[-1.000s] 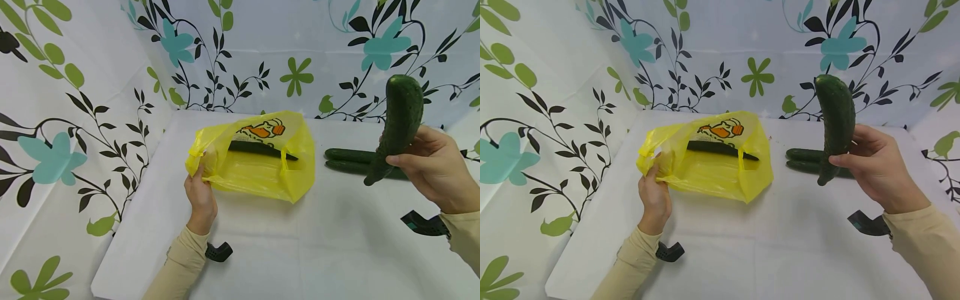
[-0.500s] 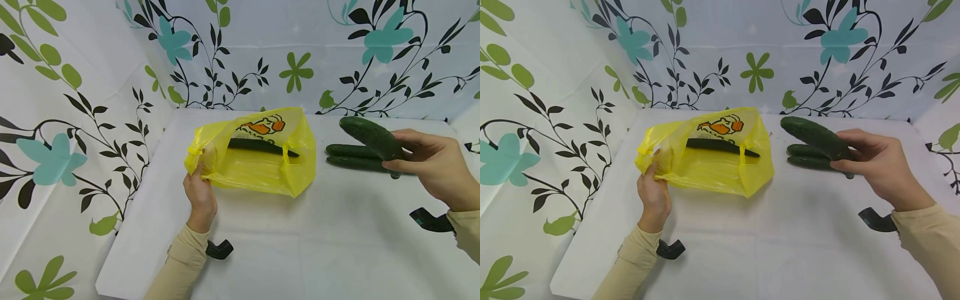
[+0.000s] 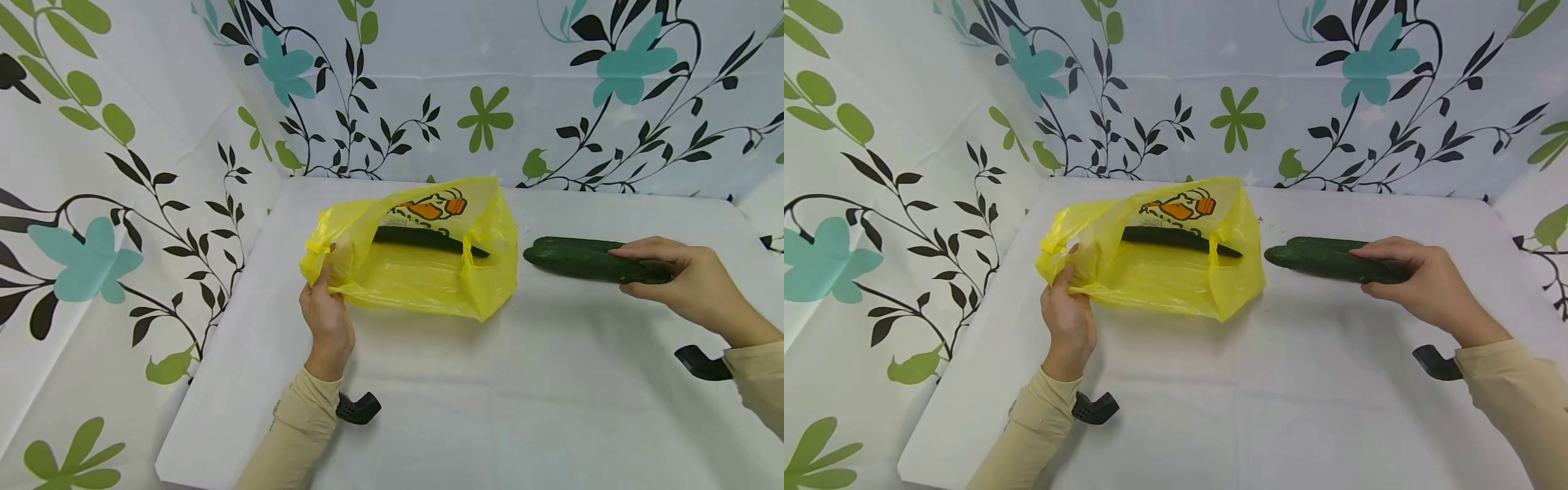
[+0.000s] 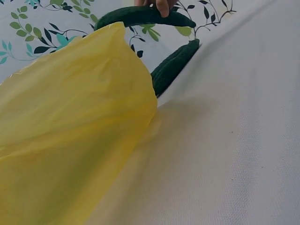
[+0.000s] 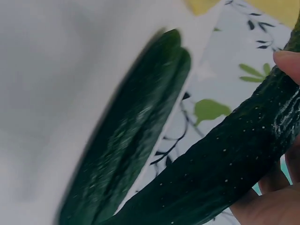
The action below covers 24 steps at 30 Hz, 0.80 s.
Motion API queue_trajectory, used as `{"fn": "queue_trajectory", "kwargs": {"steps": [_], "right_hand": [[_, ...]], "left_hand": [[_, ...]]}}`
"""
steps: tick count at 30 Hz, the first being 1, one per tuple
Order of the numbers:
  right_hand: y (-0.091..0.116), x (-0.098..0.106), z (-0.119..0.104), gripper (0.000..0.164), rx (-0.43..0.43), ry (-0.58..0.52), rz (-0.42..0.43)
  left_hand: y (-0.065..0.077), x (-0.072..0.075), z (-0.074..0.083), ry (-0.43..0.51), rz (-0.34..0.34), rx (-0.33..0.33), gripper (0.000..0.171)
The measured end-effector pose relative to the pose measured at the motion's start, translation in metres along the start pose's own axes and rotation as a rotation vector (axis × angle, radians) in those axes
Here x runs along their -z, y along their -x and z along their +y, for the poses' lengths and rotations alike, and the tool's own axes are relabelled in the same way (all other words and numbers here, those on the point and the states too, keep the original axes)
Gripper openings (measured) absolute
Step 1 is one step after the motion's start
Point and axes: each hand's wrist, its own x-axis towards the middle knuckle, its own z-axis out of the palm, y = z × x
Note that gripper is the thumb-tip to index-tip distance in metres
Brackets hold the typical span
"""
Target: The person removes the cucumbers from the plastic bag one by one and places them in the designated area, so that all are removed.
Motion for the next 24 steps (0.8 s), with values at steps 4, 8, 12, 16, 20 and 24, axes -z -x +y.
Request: {"fn": "queue_trajectory", "kwargs": {"steps": [4, 8, 12, 16, 20, 24], "right_hand": [[0.000, -0.003, 0.018, 0.054, -0.007, 0.091, -0.022], [0.002, -0.006, 0.033, 0.055, -0.032, 0.166, -0.052], [0.003, -0.008, 0.043, 0.054, -0.054, 0.197, -0.092], [0.002, -0.008, 0.052, 0.053, -0.077, 0.216, -0.120], [0.002, -0.009, 0.063, 0.053, -0.090, 0.233, -0.142], [0.001, -0.011, 0.072, 0.053, -0.085, 0.231, -0.152]], "left_hand": [[0.000, 0.000, 0.000, 0.001, -0.002, 0.005, 0.039], [0.000, 0.000, 0.000, -0.005, -0.001, 0.009, 0.039], [0.000, 0.000, -0.001, -0.017, -0.003, 0.012, 0.039], [0.000, 0.000, -0.001, -0.022, -0.003, 0.007, 0.039], [0.000, 0.001, -0.001, -0.024, -0.006, 0.003, 0.039], [0.000, 0.001, -0.002, -0.029, -0.008, -0.001, 0.039]]}}
